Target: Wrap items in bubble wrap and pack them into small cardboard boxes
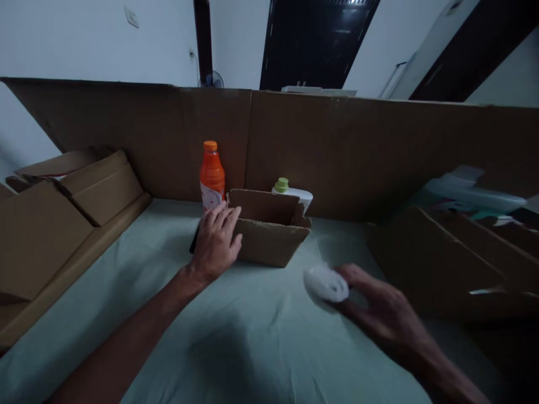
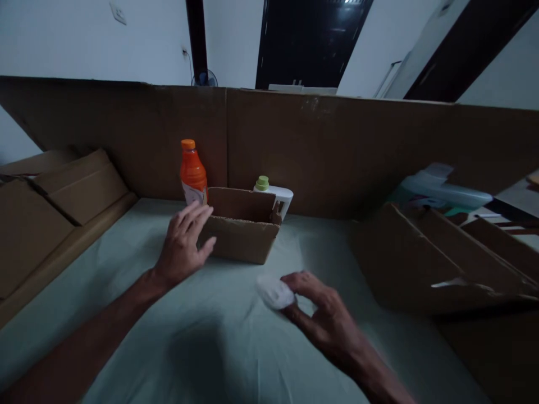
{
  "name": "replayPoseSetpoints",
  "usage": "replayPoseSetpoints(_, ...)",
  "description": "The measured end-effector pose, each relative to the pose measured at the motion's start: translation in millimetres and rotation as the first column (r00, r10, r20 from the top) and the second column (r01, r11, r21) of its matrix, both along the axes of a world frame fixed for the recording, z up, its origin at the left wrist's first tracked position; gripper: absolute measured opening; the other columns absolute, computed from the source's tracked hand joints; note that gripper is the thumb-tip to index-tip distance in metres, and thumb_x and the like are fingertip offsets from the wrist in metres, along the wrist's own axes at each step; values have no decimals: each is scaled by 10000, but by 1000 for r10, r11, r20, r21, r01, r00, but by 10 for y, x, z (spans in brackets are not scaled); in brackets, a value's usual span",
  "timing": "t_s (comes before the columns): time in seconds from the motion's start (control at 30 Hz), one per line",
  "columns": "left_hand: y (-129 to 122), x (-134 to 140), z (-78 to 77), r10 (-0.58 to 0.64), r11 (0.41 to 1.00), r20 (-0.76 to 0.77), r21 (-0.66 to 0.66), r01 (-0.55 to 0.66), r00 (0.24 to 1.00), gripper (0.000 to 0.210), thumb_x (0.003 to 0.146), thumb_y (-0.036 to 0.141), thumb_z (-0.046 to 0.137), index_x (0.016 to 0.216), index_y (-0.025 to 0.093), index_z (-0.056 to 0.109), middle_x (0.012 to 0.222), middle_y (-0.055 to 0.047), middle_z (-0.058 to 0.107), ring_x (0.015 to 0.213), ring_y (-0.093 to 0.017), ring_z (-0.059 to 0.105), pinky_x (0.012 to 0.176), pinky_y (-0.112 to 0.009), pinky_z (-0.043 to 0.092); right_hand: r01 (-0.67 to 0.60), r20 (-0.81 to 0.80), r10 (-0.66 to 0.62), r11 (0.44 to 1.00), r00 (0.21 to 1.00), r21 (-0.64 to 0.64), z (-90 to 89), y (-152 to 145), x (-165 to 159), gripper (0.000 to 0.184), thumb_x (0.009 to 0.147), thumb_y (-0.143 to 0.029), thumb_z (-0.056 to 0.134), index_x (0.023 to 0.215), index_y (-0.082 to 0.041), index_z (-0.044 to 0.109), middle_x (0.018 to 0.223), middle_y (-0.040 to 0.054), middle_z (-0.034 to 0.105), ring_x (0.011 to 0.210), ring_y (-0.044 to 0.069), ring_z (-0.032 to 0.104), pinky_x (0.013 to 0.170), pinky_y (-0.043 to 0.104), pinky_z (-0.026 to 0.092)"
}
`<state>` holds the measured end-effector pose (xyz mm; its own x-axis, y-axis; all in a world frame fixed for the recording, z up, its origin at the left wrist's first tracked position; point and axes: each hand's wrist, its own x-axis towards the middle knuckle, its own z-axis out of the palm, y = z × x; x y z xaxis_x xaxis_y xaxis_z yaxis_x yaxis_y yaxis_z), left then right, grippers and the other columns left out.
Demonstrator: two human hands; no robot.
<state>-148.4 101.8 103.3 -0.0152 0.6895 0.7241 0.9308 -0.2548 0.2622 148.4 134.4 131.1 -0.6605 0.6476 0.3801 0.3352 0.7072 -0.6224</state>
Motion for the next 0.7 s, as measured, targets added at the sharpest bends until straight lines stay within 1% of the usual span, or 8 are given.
replayPoseSetpoints(0.07, 154, -134, 28, 70, 998, -95, 0, -70, 993, 339, 859, 103, 573, 1188, 142, 648, 1160, -129, 702, 1240, -325, 563, 1112, -561, 393, 110, -32, -106, 974, 994, 198, 271, 221, -76, 189, 928, -417, 623, 876, -260, 716, 887, 56, 733, 775, 207, 686, 678, 309, 548)
replayPoseSetpoints(0.13, 175, -184, -30, 52, 999, -156, 10, -51, 986, 232, 880, 58, 520, 1004, 161, 688, 982, -83, 727, 1095, -288, 622, 1087, -556, 409, 213, -53, -208, 916, 977, 341, 485, 448, -208, 177, 923, -390, 627, 895, -245, 725, 933, 58, 734, 796, 200, 685, 686, 307, 538)
replayPoseSetpoints(0.23, 72, -168, -158, 25, 999, -157, 50, -17, 987, 209, 920, 64, 506, 957, 171, 682, 953, -59, 722, 1053, -265, 623, 1094, -562, 393, 204, -1, -229, 866, 973, 457, 649, 806, -518, 228, 928, -392, 600, 902, -211, 737, 962, 57, 729, 765, 168, 665, 664, 279, 493)
replayPoseSetpoints(0.33, -3, -150, -228, 18, 997, -129, 78, -8, 991, 201, 918, 58, 524, 976, 174, 678, 960, -56, 723, 1074, -271, 615, 1093, -575, 387, 90, 257, -238, 872, 937, 481, 639, 1118, -899, 262, 931, -387, 562, 913, -202, 746, 908, 52, 736, 726, 161, 647, 625, 264, 424)
replayPoseSetpoints(0.4, -6, -160, -246, 1, 996, -111, 84, 8, 994, 215, 901, 39, 529, 979, 177, 675, 957, -51, 723, 1073, -270, 618, 1091, -575, 390, 62, 450, -296, 884, 843, 464, 584, 1249, -1121, 264, 930, -377, 545, 913, -197, 737, 837, 49, 735, 694, 167, 637, 589, 262, 370)
replayPoseSetpoints(0.47, 8, -178, -258, -16, 997, -93, 72, 23, 996, 235, 886, 23, 530, 983, 183, 672, 963, -47, 723, 1069, -266, 622, 1092, -576, 392, 64, 575, -347, 889, 741, 453, 527, 1315, -1282, 247, 925, -357, 541, 946, -192, 724, 843, 57, 741, 713, 185, 645, 584, 263, 351)
replayPoseSetpoints(0.6, 27, -195, -280, -42, 998, -65, 54, 45, 997, 259, 870, 10, 520, 973, 192, 672, 967, -44, 722, 1051, -258, 630, 1101, -583, 390, 70, 767, -371, 916, 523, 395, 430, 1379, -1456, 313, 942, -303, 501, 1127, -145, 697, 1058, 141, 748, 917, 269, 695, 679, 295, 444)
replayPoseSetpoints(0.7, 28, -187, -280, -47, 997, -47, 66, 50, 998, 272, 870, 10, 520, 992, 193, 680, 957, -44, 721, 1036, -251, 634, 1106, -581, 389, 72, 862, -323, 944, 390, 322, 326, 1464, -1566, 341, 943, -294, 499, 1116, -108, 726, 1052, 189, 754, 952, 296, 714, 722, 322, 498)
